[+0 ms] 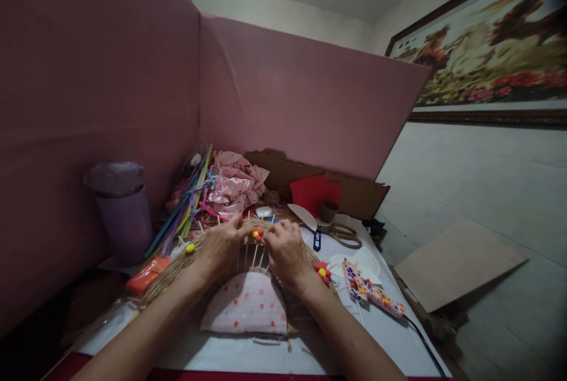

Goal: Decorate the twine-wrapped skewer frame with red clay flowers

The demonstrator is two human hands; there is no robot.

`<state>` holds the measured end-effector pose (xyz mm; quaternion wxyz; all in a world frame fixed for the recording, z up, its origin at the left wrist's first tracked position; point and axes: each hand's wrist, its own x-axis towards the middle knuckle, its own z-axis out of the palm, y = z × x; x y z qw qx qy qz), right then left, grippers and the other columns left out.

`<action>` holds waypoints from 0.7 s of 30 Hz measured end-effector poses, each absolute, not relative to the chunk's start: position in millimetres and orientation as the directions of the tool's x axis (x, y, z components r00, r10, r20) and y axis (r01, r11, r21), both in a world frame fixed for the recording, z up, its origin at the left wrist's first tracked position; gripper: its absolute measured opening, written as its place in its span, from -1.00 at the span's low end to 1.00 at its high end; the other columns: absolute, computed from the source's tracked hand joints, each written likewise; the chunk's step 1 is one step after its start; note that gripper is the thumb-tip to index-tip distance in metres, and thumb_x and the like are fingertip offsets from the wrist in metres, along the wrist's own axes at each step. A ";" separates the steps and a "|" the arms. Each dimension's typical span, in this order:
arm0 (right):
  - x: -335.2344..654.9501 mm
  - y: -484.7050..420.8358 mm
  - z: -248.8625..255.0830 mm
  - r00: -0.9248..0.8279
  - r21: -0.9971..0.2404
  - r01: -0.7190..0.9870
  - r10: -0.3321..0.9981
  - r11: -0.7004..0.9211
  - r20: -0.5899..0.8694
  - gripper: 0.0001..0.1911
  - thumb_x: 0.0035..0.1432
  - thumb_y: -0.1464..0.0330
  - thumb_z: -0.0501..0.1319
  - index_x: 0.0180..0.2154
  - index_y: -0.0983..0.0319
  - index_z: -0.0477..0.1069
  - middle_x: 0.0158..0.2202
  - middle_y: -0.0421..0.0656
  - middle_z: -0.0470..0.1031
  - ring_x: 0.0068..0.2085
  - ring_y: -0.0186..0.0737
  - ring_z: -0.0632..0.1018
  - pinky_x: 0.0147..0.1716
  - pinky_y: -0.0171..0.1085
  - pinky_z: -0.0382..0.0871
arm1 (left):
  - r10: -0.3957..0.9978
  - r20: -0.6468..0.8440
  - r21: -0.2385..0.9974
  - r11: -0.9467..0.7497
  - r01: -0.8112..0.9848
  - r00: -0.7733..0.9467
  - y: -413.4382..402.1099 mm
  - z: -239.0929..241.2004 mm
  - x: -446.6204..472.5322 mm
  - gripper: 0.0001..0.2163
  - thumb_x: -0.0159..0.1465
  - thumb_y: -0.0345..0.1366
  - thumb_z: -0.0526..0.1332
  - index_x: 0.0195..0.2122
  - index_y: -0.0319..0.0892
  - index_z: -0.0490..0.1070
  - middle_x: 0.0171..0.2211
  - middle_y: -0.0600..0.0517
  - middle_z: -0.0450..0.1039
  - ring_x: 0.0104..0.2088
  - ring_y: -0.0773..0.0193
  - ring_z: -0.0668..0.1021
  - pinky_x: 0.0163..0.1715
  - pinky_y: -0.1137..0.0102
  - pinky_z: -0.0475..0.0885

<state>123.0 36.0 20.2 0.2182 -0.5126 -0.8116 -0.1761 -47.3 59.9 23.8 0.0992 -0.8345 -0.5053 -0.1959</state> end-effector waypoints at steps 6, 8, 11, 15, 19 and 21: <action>122.5 36.2 19.5 -0.374 0.064 0.912 0.757 0.405 0.536 -0.88 0.15 0.43 0.11 -0.35 0.24 0.43 -0.28 -0.09 0.41 -0.16 -0.14 0.25 -0.18 -0.17 0.04 | 0.796 0.426 -0.024 -0.465 0.885 0.430 56.9 23.7 -48.7 -0.67 0.23 -0.33 0.00 -0.05 0.10 0.39 -0.23 -0.02 0.33 -0.45 0.28 0.45 -0.52 0.43 0.22; 122.5 36.3 19.3 -0.374 0.063 0.912 0.758 0.406 0.534 -0.88 0.15 0.42 0.12 -0.35 0.24 0.43 -0.28 -0.09 0.41 -0.16 -0.14 0.25 -0.19 -0.17 0.04 | 0.797 0.415 -0.033 -0.470 0.882 0.440 57.2 22.0 -48.6 -0.68 0.24 -0.33 0.00 -0.05 0.10 0.40 -0.24 -0.02 0.33 -0.44 0.28 0.45 -0.50 0.42 0.23; 123.0 36.2 19.3 -0.375 0.065 0.912 0.758 0.406 0.534 -0.88 0.15 0.42 0.12 -0.35 0.24 0.43 -0.28 -0.09 0.40 -0.17 -0.14 0.25 -0.19 -0.18 0.05 | 0.799 0.405 -0.036 -0.472 0.881 0.444 57.7 20.6 -48.5 -0.69 0.25 -0.31 0.00 -0.07 0.12 0.41 -0.26 -0.01 0.33 -0.45 0.28 0.44 -0.52 0.42 0.21; 123.6 36.2 19.3 -0.368 0.061 0.914 0.756 0.402 0.541 -0.86 0.17 0.41 0.10 -0.35 0.23 0.43 -0.27 -0.09 0.40 -0.18 -0.14 0.25 -0.20 -0.17 0.05 | 0.810 0.437 -0.012 -0.429 0.903 0.391 58.3 22.4 -50.6 -0.69 0.25 -0.31 -0.01 -0.06 0.14 0.39 -0.23 0.02 0.35 -0.48 0.30 0.44 -0.57 0.42 0.15; 123.5 36.9 18.6 -0.358 0.050 0.916 0.755 0.399 0.549 -0.85 0.17 0.43 0.09 -0.37 0.23 0.43 -0.28 -0.08 0.40 -0.19 -0.14 0.25 -0.20 -0.17 0.05 | 0.833 0.466 0.026 -0.350 0.936 0.299 59.6 23.8 -53.1 -0.72 0.25 -0.29 -0.01 -0.09 0.04 0.41 -0.14 0.00 0.36 -0.48 0.30 0.44 -0.59 0.43 0.14; 123.3 37.2 18.5 -0.356 0.050 0.917 0.755 0.397 0.550 -0.85 0.15 0.44 0.10 -0.37 0.24 0.44 -0.28 -0.07 0.40 -0.18 -0.13 0.25 -0.19 -0.17 0.04 | 0.831 0.455 0.033 -0.374 0.927 0.319 60.1 23.5 -52.8 -0.74 0.26 -0.26 -0.01 -0.14 0.01 0.43 -0.13 -0.01 0.35 -0.48 0.30 0.44 -0.59 0.43 0.14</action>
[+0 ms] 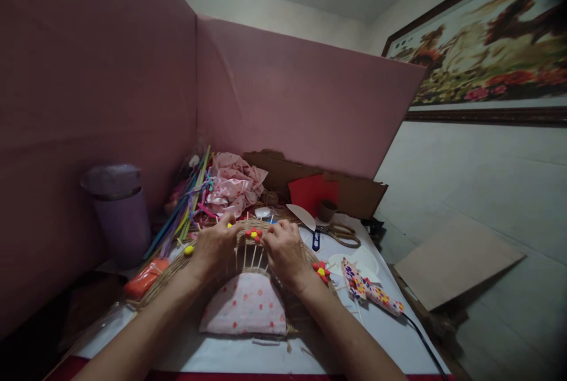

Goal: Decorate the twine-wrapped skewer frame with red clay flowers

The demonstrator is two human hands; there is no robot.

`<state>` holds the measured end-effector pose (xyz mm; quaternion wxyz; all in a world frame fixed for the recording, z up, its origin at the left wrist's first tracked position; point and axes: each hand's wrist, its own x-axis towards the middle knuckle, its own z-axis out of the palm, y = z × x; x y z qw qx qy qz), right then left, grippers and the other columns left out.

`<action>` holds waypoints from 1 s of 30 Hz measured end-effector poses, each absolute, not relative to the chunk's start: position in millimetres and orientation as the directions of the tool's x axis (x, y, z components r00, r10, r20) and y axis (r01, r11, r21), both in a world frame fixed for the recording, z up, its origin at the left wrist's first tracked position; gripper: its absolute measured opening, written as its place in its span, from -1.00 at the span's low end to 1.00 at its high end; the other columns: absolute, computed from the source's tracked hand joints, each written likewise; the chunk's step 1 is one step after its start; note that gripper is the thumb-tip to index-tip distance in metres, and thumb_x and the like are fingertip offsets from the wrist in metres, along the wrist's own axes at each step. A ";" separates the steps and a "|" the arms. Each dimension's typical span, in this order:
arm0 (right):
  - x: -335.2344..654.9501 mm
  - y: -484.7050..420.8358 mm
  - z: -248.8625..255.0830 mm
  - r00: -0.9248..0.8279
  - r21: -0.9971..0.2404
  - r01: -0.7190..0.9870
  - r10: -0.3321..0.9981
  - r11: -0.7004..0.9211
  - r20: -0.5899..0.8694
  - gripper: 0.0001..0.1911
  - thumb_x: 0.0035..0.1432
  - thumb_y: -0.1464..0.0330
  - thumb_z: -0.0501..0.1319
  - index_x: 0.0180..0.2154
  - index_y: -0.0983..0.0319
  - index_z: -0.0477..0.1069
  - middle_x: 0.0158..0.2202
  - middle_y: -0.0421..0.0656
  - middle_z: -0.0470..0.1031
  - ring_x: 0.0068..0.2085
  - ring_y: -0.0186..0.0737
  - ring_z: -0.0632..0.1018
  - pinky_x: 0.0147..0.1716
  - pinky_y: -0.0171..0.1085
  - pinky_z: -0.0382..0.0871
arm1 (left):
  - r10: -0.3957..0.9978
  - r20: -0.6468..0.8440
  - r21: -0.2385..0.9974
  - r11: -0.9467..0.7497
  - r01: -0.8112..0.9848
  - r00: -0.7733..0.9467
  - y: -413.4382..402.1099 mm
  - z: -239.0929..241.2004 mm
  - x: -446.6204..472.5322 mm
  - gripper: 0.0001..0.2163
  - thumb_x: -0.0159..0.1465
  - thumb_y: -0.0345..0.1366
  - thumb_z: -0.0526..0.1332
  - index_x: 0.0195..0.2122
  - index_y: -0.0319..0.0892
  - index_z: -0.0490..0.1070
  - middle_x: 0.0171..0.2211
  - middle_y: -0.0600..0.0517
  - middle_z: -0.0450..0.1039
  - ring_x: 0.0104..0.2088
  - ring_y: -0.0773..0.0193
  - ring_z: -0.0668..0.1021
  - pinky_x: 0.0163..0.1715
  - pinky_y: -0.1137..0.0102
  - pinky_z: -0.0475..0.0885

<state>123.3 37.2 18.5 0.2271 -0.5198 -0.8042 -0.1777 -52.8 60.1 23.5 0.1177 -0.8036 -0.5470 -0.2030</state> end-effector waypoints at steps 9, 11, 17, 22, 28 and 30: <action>123.6 36.5 19.9 -0.371 0.074 0.916 0.765 0.394 0.527 -0.86 0.14 0.45 0.10 -0.33 0.22 0.44 -0.28 -0.08 0.40 -0.17 -0.14 0.25 -0.19 -0.17 0.05 | 0.854 0.400 0.072 -0.392 0.917 0.334 60.3 26.5 -41.3 -0.77 0.26 -0.22 0.01 -0.25 -0.05 0.45 -0.25 -0.01 0.34 -0.46 0.30 0.46 -0.54 0.43 0.17; 123.7 36.4 20.0 -0.375 0.078 0.916 0.767 0.394 0.520 -0.86 0.13 0.45 0.11 -0.32 0.22 0.44 -0.28 -0.08 0.40 -0.17 -0.14 0.25 -0.19 -0.17 0.05 | 0.855 0.387 0.073 -0.401 0.913 0.345 60.8 27.1 -40.2 -0.76 0.26 -0.20 0.00 -0.28 -0.07 0.46 -0.26 -0.01 0.34 -0.46 0.31 0.46 -0.53 0.43 0.18; 123.0 36.7 19.9 -0.369 0.072 0.916 0.763 0.394 0.530 -0.86 0.13 0.45 0.11 -0.34 0.23 0.44 -0.27 -0.07 0.40 -0.17 -0.13 0.25 -0.19 -0.16 0.04 | 0.832 0.409 0.026 -0.420 0.907 0.374 63.0 25.9 -39.1 -0.74 0.28 -0.22 -0.04 -0.27 -0.07 0.44 -0.25 0.00 0.34 -0.47 0.31 0.45 -0.54 0.43 0.17; 123.0 36.4 20.0 -0.378 0.078 0.913 0.760 0.401 0.528 -0.87 0.12 0.46 0.12 -0.33 0.21 0.44 -0.28 -0.09 0.40 -0.18 -0.14 0.25 -0.21 -0.18 0.04 | 0.840 0.394 0.044 -0.424 0.905 0.374 65.1 26.0 -41.6 -0.75 0.27 -0.23 -0.03 -0.22 -0.04 0.44 -0.25 0.00 0.34 -0.47 0.31 0.47 -0.53 0.43 0.20; 123.4 36.0 19.7 -0.378 0.083 0.914 0.760 0.397 0.529 -0.84 0.16 0.44 0.08 -0.33 0.20 0.44 -0.26 -0.09 0.40 -0.18 -0.13 0.25 -0.21 -0.17 0.05 | 0.841 0.403 0.025 -0.403 0.915 0.360 60.8 26.2 -47.2 -0.75 0.26 -0.27 -0.01 -0.19 -0.05 0.45 -0.20 -0.05 0.35 -0.44 0.26 0.48 -0.52 0.40 0.24; 123.3 36.3 19.0 -0.372 0.076 0.915 0.758 0.396 0.536 -0.85 0.16 0.43 0.09 -0.35 0.21 0.44 -0.28 -0.09 0.40 -0.18 -0.13 0.25 -0.21 -0.17 0.05 | 0.816 0.416 0.004 -0.443 0.896 0.402 57.7 24.9 -46.4 -0.74 0.27 -0.29 -0.02 -0.19 -0.04 0.46 -0.23 -0.04 0.36 -0.44 0.25 0.47 -0.50 0.40 0.24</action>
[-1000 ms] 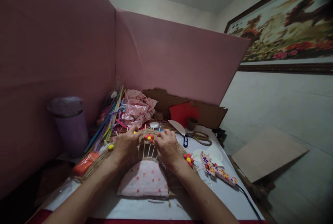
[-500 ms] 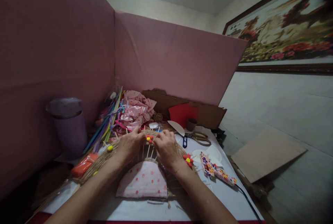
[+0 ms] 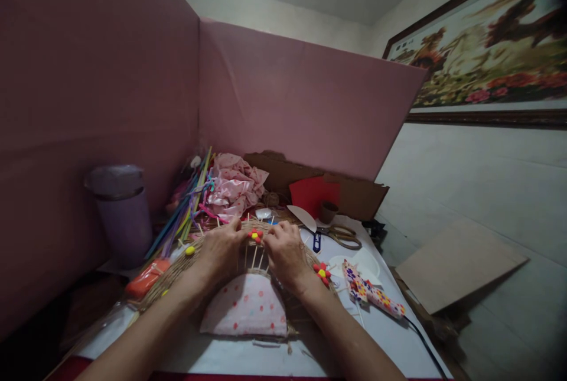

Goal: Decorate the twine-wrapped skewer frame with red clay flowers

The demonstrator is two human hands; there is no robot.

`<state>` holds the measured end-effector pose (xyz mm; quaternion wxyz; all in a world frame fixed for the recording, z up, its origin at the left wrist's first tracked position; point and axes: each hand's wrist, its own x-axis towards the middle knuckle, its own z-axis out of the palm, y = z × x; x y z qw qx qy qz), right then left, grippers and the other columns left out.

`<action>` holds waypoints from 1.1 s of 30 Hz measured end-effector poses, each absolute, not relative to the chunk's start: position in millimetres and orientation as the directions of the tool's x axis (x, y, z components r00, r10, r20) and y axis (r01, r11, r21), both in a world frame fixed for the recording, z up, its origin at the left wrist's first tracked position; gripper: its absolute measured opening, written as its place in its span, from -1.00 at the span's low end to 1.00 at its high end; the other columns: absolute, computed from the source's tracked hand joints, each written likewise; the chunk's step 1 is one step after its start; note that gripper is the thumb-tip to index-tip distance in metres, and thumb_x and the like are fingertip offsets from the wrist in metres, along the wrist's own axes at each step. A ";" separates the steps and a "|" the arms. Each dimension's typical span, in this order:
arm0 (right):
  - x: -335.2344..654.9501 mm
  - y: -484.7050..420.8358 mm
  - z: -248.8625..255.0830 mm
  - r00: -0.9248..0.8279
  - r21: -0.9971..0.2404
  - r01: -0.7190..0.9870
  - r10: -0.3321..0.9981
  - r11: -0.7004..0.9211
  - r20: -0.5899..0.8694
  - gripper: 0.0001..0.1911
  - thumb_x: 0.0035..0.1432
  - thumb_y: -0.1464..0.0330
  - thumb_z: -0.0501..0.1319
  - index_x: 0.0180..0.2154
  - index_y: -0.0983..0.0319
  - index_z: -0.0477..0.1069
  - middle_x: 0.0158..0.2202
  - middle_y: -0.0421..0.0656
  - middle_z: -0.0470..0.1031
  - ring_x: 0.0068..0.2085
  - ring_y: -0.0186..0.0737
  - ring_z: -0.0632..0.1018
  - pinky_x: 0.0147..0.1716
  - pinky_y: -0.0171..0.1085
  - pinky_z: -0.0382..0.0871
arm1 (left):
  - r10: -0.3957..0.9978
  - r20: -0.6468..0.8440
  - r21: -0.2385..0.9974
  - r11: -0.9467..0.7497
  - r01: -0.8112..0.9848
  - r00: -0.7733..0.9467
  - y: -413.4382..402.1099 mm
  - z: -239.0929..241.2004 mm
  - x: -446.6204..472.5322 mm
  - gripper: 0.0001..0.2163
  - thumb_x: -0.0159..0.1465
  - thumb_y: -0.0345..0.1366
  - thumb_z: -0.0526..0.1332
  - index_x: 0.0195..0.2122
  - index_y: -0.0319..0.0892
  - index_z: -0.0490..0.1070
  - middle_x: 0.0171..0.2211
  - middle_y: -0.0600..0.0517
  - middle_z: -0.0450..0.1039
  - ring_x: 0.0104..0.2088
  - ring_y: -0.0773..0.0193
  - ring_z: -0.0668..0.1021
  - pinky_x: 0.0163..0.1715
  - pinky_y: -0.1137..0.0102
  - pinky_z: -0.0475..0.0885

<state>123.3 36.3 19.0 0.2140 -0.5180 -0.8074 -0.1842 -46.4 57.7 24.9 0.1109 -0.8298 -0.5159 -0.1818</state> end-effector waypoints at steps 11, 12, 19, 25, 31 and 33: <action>122.9 36.6 17.7 -0.370 0.055 0.910 0.745 0.411 0.555 -0.87 0.16 0.43 0.10 -0.34 0.24 0.43 -0.28 -0.08 0.41 -0.17 -0.13 0.26 -0.18 -0.17 0.06 | 0.803 0.445 0.020 -0.452 0.892 0.397 53.2 22.2 -44.3 -0.72 0.25 -0.33 -0.02 -0.14 0.02 0.44 -0.23 -0.04 0.33 -0.42 0.24 0.46 -0.51 0.40 0.23; 123.0 36.5 17.8 -0.372 0.057 0.910 0.747 0.411 0.551 -0.87 0.15 0.43 0.11 -0.34 0.24 0.43 -0.28 -0.08 0.41 -0.17 -0.13 0.26 -0.18 -0.17 0.06 | 0.792 0.443 0.007 -0.473 0.881 0.421 52.6 22.0 -44.0 -0.71 0.24 -0.36 -0.01 -0.12 0.04 0.43 -0.22 -0.04 0.33 -0.41 0.23 0.47 -0.50 0.40 0.24; 123.7 36.8 18.2 -0.378 0.067 0.911 0.762 0.407 0.526 -0.88 0.14 0.43 0.11 -0.33 0.24 0.43 -0.26 -0.08 0.40 -0.16 -0.13 0.26 -0.18 -0.17 0.06 | 0.787 0.433 -0.008 -0.484 0.875 0.439 54.1 18.7 -44.6 -0.67 0.24 -0.39 -0.02 -0.11 0.11 0.43 -0.21 -0.02 0.33 -0.44 0.26 0.46 -0.50 0.41 0.23; 124.0 37.5 17.5 -0.376 0.061 0.911 0.762 0.407 0.527 -0.88 0.15 0.41 0.11 -0.33 0.24 0.43 -0.26 -0.07 0.40 -0.16 -0.13 0.26 -0.17 -0.16 0.05 | 0.799 0.454 0.014 -0.449 0.894 0.394 54.4 18.0 -46.0 -0.67 0.24 -0.35 0.01 -0.06 0.15 0.39 -0.19 -0.02 0.33 -0.43 0.26 0.46 -0.52 0.42 0.22; 124.0 37.9 16.7 -0.385 0.061 0.905 0.749 0.422 0.538 -0.88 0.14 0.43 0.12 -0.33 0.24 0.43 -0.26 -0.08 0.41 -0.17 -0.12 0.27 -0.18 -0.17 0.05 | 0.781 0.438 -0.059 -0.468 0.882 0.444 53.7 17.4 -44.5 -0.67 0.23 -0.37 0.00 -0.09 0.13 0.42 -0.19 -0.04 0.33 -0.45 0.25 0.48 -0.52 0.40 0.22; 124.1 38.0 16.1 -0.382 0.056 0.905 0.750 0.421 0.540 -0.88 0.14 0.44 0.12 -0.33 0.24 0.43 -0.27 -0.08 0.41 -0.17 -0.12 0.27 -0.18 -0.17 0.06 | 0.774 0.446 -0.066 -0.471 0.880 0.448 53.3 18.9 -44.8 -0.68 0.23 -0.36 0.00 -0.11 0.13 0.42 -0.19 -0.04 0.34 -0.44 0.23 0.49 -0.52 0.40 0.22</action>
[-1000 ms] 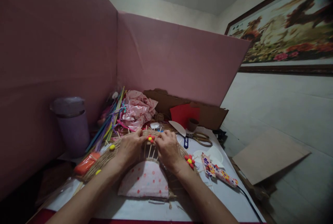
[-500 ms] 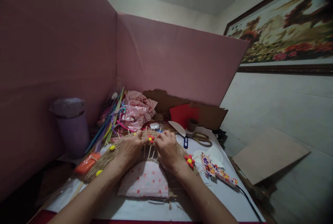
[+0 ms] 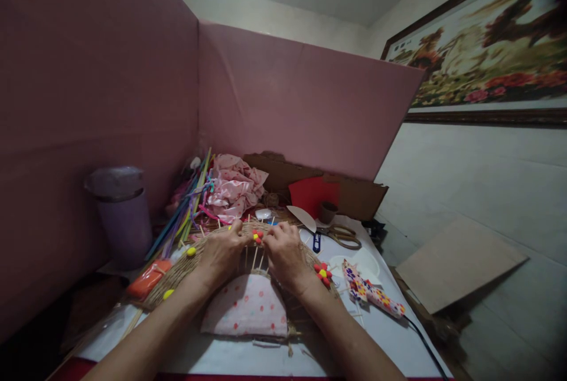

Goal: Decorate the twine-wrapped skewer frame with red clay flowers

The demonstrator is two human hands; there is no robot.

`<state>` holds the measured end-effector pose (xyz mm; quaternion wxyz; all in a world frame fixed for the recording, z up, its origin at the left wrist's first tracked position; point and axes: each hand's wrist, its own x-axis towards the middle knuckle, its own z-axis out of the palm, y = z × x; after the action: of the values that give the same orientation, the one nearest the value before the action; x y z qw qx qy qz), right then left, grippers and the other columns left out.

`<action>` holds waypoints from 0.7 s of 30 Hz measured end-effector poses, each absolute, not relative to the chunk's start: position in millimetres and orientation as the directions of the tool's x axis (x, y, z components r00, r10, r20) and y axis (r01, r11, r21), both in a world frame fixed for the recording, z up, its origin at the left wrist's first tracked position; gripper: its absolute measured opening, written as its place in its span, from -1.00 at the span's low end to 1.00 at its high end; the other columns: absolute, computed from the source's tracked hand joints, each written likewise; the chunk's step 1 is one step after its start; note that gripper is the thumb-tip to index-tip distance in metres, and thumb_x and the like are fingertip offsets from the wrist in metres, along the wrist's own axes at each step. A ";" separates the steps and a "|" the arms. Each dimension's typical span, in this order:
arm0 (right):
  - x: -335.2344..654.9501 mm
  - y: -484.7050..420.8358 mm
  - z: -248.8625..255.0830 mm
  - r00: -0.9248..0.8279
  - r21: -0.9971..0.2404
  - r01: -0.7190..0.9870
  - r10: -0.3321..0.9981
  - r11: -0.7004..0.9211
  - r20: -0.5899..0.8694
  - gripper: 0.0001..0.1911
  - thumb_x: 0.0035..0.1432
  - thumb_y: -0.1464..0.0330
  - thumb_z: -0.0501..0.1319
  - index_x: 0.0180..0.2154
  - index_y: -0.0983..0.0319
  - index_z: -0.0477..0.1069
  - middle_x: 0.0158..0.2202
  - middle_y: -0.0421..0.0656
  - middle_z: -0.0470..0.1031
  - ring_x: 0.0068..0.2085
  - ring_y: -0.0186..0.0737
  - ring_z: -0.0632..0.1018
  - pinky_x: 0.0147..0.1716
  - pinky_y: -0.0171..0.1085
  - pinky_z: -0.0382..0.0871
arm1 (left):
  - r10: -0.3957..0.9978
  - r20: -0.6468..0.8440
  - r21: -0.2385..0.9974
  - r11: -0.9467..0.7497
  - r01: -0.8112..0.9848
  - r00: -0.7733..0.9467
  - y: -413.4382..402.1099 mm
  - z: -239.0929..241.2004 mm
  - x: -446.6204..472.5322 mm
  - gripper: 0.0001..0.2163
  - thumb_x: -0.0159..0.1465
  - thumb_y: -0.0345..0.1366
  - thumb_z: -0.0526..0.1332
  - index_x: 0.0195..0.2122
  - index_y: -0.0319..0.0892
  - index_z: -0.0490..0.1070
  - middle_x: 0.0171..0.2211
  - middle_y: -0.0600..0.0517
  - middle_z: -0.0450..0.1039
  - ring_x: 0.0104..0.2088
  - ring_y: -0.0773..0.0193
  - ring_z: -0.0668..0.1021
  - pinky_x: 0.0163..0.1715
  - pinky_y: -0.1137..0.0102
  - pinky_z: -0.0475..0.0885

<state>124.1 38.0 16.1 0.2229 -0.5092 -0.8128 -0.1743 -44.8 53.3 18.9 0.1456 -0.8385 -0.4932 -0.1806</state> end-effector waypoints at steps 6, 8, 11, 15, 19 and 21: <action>124.3 38.2 15.5 -0.376 0.047 0.906 0.747 0.421 0.549 -0.88 0.14 0.44 0.12 -0.33 0.24 0.43 -0.27 -0.08 0.41 -0.17 -0.12 0.27 -0.18 -0.17 0.06 | 0.783 0.483 -0.023 -0.436 0.899 0.392 51.8 21.5 -46.8 -0.70 0.23 -0.29 0.02 -0.06 0.10 0.39 -0.15 -0.06 0.34 -0.45 0.21 0.49 -0.55 0.40 0.23; 124.2 38.5 15.5 -0.377 0.049 0.905 0.742 0.423 0.553 -0.88 0.14 0.43 0.12 -0.34 0.25 0.43 -0.27 -0.08 0.41 -0.17 -0.12 0.27 -0.18 -0.16 0.06 | 0.779 0.482 -0.015 -0.449 0.893 0.400 52.3 20.5 -46.9 -0.69 0.23 -0.30 0.02 -0.06 0.10 0.40 -0.14 -0.06 0.34 -0.44 0.23 0.49 -0.52 0.40 0.25; 124.4 38.8 15.6 -0.378 0.054 0.905 0.741 0.422 0.555 -0.89 0.14 0.44 0.12 -0.34 0.25 0.43 -0.28 -0.08 0.41 -0.17 -0.12 0.27 -0.18 -0.17 0.06 | 0.786 0.455 -0.019 -0.461 0.887 0.418 54.0 19.5 -47.3 -0.67 0.23 -0.35 0.01 -0.06 0.12 0.41 -0.15 -0.05 0.34 -0.44 0.26 0.48 -0.51 0.42 0.25; 124.9 38.5 15.7 -0.379 0.056 0.905 0.744 0.421 0.551 -0.89 0.14 0.45 0.12 -0.35 0.24 0.42 -0.27 -0.09 0.41 -0.18 -0.13 0.27 -0.19 -0.18 0.07 | 0.798 0.454 -0.021 -0.436 0.900 0.397 55.4 21.9 -49.6 -0.70 0.23 -0.30 0.03 -0.08 0.13 0.42 -0.15 -0.04 0.36 -0.47 0.27 0.48 -0.57 0.44 0.21; 125.2 38.1 15.8 -0.380 0.059 0.906 0.742 0.420 0.553 -0.87 0.16 0.43 0.10 -0.35 0.24 0.42 -0.27 -0.09 0.41 -0.18 -0.13 0.27 -0.20 -0.18 0.07 | 0.792 0.466 -0.036 -0.429 0.903 0.395 54.8 22.2 -50.6 -0.75 0.25 -0.28 0.01 -0.22 0.01 0.49 -0.19 -0.05 0.37 -0.47 0.25 0.48 -0.58 0.43 0.19; 125.3 38.2 15.9 -0.379 0.059 0.906 0.743 0.419 0.552 -0.87 0.16 0.43 0.10 -0.34 0.24 0.42 -0.28 -0.09 0.41 -0.18 -0.13 0.27 -0.19 -0.18 0.07 | 0.787 0.465 -0.047 -0.435 0.899 0.406 54.9 20.1 -49.9 -0.74 0.24 -0.32 0.01 -0.20 0.00 0.48 -0.20 -0.05 0.37 -0.45 0.23 0.49 -0.56 0.41 0.21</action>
<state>125.3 38.2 15.9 0.2279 -0.5084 -0.8108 -0.1795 -49.9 54.9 20.1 0.1469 -0.8253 -0.5107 -0.1909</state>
